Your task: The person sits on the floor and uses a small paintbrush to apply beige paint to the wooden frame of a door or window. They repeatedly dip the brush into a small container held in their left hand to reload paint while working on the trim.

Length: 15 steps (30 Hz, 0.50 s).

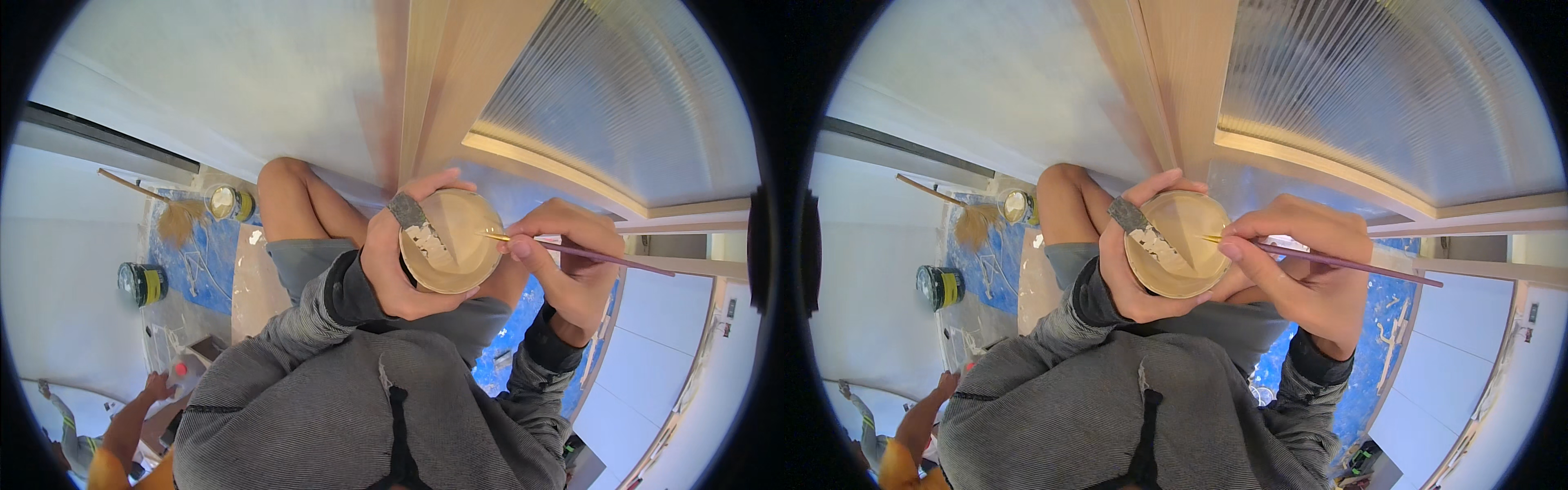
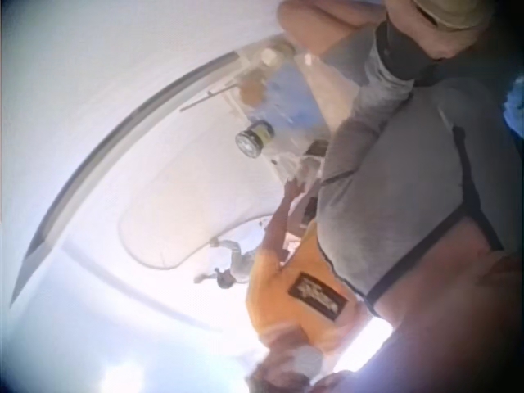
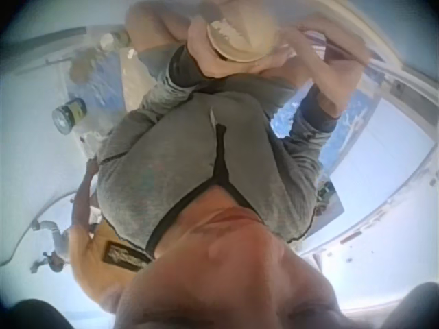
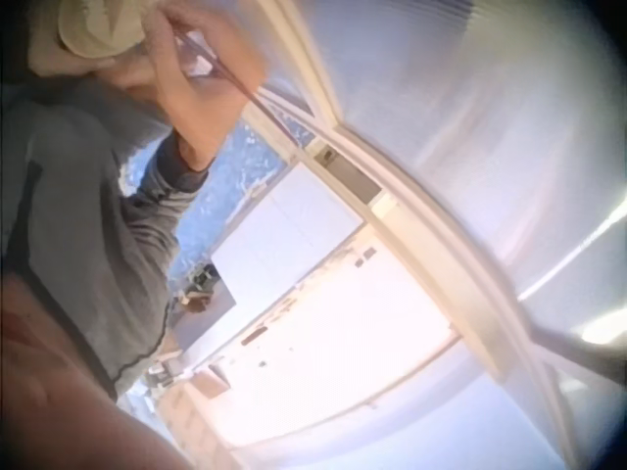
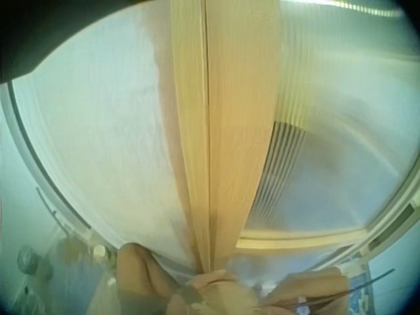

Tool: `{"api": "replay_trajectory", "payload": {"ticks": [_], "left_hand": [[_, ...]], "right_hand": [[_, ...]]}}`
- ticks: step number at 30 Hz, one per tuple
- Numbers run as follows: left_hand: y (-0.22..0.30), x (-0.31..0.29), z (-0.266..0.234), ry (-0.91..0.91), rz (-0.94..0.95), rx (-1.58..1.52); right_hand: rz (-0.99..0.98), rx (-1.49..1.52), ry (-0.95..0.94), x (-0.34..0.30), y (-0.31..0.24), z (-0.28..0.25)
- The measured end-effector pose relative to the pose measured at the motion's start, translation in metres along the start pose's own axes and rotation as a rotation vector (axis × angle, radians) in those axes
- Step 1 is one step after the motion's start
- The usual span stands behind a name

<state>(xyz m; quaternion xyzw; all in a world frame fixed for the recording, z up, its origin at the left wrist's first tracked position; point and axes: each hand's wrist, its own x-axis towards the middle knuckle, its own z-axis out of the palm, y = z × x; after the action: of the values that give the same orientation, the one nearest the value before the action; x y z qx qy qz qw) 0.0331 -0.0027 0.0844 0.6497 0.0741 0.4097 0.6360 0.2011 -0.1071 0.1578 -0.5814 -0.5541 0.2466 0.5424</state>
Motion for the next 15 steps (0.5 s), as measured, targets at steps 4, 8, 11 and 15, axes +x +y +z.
{"api": "replay_trajectory", "payload": {"ticks": [4,8,11,15], "left_hand": [[-0.001,-0.001,0.002,-0.039,0.025,0.110],[-0.002,-0.002,0.005,-0.028,0.025,0.056],[-0.002,-0.002,0.004,-0.027,0.048,0.062],[-0.001,-0.003,0.003,-0.020,0.052,0.062]], "right_hand": [[-0.024,-0.166,-0.052,0.005,-0.006,0.004],[-0.057,-0.251,-0.043,0.007,-0.004,0.002],[-0.058,-0.276,-0.053,0.007,-0.002,0.004],[-0.055,-0.277,-0.053,0.009,0.002,0.011]]}}
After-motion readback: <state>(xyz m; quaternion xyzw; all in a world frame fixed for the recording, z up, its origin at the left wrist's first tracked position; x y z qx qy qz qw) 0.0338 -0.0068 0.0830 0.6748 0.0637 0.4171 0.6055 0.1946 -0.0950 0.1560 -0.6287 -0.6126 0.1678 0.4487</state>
